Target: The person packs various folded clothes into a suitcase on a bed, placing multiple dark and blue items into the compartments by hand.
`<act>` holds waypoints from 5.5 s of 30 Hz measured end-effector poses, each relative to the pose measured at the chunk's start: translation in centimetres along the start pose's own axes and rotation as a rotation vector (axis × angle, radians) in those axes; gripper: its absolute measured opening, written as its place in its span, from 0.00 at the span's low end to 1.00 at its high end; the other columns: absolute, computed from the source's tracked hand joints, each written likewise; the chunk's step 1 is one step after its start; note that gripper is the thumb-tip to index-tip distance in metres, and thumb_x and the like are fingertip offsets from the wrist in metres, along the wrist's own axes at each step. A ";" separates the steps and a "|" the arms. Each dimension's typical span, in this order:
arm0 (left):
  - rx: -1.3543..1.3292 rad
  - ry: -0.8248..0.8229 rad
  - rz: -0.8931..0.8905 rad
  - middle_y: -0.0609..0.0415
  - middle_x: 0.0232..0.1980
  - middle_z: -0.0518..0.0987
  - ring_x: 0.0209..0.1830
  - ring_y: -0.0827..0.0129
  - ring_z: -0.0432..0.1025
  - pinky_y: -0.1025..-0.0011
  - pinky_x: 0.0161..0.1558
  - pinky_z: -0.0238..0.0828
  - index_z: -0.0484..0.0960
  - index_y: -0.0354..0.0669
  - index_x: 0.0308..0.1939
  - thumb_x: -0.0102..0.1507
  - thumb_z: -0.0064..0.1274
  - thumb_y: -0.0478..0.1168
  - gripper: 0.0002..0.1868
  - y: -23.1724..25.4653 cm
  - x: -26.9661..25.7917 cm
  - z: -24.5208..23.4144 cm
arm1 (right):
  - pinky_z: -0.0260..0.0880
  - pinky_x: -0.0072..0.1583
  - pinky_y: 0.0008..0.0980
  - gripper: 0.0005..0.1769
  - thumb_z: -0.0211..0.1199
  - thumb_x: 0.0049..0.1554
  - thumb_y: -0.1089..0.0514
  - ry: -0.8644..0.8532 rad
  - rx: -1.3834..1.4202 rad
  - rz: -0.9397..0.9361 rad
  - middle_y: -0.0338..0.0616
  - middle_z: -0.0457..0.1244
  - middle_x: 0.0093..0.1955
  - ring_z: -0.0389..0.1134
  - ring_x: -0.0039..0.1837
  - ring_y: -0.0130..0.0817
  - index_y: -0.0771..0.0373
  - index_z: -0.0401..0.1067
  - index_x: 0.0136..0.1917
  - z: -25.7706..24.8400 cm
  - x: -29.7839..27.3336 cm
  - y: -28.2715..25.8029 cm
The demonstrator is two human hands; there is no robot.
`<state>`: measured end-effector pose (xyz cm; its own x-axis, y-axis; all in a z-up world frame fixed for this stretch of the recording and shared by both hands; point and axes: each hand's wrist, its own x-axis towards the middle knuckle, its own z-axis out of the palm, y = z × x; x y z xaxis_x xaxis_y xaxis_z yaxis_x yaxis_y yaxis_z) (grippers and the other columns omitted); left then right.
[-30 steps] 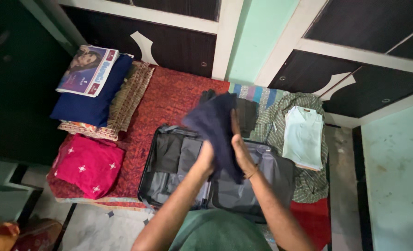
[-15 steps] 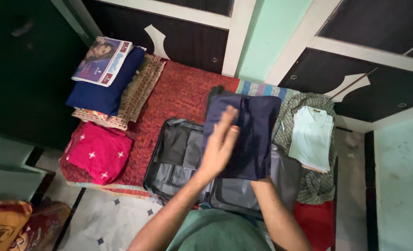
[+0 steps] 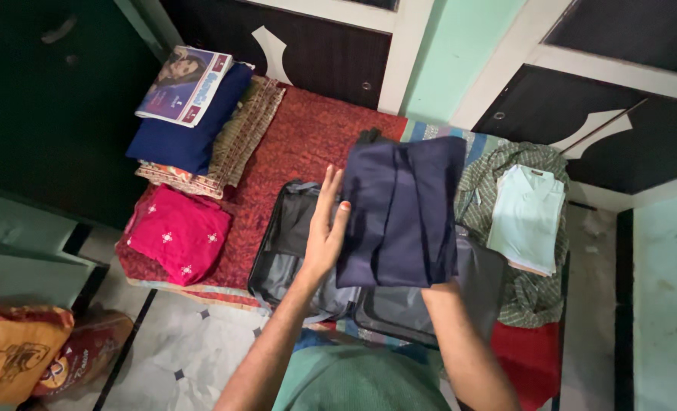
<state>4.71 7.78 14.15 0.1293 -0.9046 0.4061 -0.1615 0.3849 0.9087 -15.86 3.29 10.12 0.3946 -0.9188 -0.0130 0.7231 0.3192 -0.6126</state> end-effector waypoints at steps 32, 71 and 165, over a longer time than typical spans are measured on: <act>-1.321 -0.023 -0.581 0.41 0.84 0.46 0.84 0.52 0.40 0.55 0.76 0.37 0.52 0.40 0.81 0.74 0.31 0.58 0.37 -9.6 5.0 -15.5 | 0.55 0.75 0.47 0.30 0.65 0.66 0.49 0.447 0.017 -0.147 0.49 0.61 0.71 0.59 0.73 0.44 0.69 0.65 0.73 15.0 4.4 13.3; -1.311 -0.037 -0.537 0.33 0.85 0.43 0.86 0.43 0.32 0.40 0.75 0.32 0.51 0.35 0.81 0.75 0.29 0.55 0.36 -8.9 6.5 -17.3 | 0.61 0.74 0.39 0.29 0.45 0.70 0.48 0.334 -0.552 -0.362 0.47 0.57 0.77 0.59 0.75 0.41 0.65 0.56 0.78 -4.9 5.3 17.0; -0.159 -0.134 -0.963 0.51 0.46 0.80 0.45 0.66 0.72 0.68 0.48 0.71 0.77 0.41 0.60 0.62 0.48 0.34 0.22 -61.5 -29.9 -10.6 | 0.72 0.60 0.43 0.31 0.76 0.50 0.51 0.907 -0.966 0.525 0.51 0.71 0.58 0.73 0.58 0.44 0.70 0.75 0.61 -37.4 -2.5 50.9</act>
<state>21.12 13.12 -52.82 0.0230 -0.8542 -0.5194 0.0899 -0.5157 0.8521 -1.25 13.10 -50.55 -0.2685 -0.6915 -0.6707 -0.2005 0.7211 -0.6632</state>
